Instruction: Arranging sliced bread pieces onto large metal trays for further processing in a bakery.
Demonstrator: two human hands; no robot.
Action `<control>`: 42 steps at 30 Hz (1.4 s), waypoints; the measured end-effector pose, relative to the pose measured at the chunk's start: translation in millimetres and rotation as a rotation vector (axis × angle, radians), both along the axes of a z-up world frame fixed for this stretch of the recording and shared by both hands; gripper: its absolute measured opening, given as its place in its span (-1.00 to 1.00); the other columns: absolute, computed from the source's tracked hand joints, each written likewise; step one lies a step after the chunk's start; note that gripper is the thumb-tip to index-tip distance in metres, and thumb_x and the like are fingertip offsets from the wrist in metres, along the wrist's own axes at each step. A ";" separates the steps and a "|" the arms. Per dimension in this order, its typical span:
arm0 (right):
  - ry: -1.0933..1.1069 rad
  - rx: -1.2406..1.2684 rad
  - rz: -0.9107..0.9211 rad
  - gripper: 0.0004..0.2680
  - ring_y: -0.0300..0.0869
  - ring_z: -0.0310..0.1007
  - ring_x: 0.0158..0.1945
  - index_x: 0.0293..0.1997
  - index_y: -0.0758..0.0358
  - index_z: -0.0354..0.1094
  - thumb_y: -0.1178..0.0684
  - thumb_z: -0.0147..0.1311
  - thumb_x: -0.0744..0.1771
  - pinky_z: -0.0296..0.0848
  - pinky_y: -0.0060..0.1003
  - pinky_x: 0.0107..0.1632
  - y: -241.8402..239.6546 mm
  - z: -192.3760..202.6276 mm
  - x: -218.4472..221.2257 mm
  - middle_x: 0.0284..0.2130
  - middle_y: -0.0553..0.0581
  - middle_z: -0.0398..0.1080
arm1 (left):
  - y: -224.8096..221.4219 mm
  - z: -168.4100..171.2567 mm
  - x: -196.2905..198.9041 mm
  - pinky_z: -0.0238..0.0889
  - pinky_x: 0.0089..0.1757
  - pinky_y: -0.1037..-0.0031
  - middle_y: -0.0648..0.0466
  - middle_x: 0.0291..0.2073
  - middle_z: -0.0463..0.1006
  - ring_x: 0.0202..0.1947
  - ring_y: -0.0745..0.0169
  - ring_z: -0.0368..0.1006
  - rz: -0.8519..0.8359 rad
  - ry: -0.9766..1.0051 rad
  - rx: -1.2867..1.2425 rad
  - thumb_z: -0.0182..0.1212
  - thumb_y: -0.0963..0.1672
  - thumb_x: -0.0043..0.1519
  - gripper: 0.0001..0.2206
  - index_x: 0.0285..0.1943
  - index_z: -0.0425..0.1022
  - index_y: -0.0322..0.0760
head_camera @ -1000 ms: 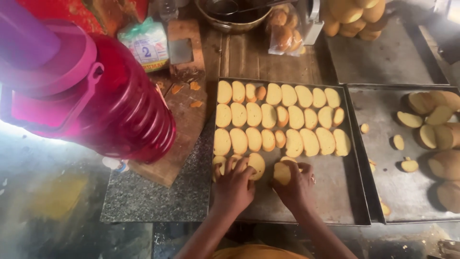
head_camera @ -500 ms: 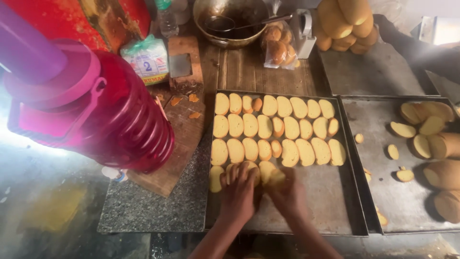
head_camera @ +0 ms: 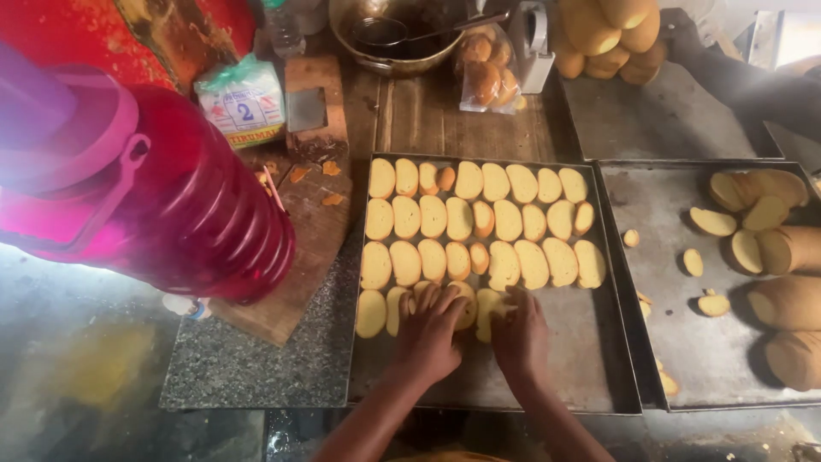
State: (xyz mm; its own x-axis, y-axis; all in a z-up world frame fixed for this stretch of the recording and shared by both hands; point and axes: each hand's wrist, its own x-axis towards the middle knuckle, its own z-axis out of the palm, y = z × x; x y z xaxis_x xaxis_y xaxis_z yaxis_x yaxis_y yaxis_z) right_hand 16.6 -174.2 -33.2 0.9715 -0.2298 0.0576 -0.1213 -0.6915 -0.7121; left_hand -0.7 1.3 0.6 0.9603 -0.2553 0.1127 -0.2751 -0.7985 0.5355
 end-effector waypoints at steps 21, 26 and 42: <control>-0.012 -0.674 0.315 -0.50 0.17 0.46 0.18 0.19 0.06 0.44 -0.02 0.37 0.11 0.41 0.08 0.21 -409.4 -29.3 229.0 0.14 0.29 0.46 | -60.3 0.9 -11.1 -0.44 0.33 -0.16 0.06 0.51 0.07 0.51 -0.05 -0.13 0.184 0.036 0.087 0.39 0.08 0.09 -0.21 0.51 0.14 -0.04; 0.054 -0.227 0.201 -0.61 0.11 0.50 0.03 0.18 0.27 0.40 -0.05 0.22 0.25 0.42 0.01 0.12 -323.4 31.1 190.3 -0.09 0.34 0.53 | -79.0 8.8 -10.2 -0.47 0.30 -0.29 0.04 0.50 0.06 0.51 -0.09 -0.15 0.302 0.090 0.090 0.44 0.10 0.03 -0.15 0.51 0.12 -0.02; -0.006 0.106 0.603 -0.42 0.21 0.37 0.11 0.19 0.23 0.34 0.19 0.41 0.05 0.40 -0.02 0.11 -124.0 8.8 10.6 0.02 0.30 0.38 | -94.1 17.7 -5.1 -0.30 0.22 -0.48 0.05 0.39 0.22 0.42 -0.10 0.01 0.379 0.034 0.102 0.52 0.00 -0.04 -0.27 0.39 0.32 0.11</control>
